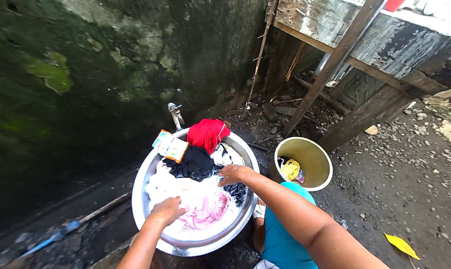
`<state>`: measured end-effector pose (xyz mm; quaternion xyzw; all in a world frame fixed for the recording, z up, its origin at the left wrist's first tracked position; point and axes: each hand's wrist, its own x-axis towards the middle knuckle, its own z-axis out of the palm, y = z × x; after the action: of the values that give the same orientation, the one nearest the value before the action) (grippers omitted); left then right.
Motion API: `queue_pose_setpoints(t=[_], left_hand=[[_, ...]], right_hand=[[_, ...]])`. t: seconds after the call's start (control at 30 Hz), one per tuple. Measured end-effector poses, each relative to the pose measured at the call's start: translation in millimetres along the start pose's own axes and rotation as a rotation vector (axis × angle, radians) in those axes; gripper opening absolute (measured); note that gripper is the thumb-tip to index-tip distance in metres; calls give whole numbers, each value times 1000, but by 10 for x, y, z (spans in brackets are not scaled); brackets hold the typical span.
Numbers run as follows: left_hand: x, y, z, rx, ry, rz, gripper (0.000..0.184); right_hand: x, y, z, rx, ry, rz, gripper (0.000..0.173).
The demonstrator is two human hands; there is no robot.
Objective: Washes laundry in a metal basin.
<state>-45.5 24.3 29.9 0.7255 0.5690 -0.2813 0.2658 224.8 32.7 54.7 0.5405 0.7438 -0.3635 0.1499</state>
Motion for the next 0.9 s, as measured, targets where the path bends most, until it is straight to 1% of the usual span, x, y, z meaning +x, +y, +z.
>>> queue_pose_setpoints(t=[0.9], left_hand=[[-7,-1,6,12,0,0,57]], right_hand=[[10,13,16,-4,7,-3,50]])
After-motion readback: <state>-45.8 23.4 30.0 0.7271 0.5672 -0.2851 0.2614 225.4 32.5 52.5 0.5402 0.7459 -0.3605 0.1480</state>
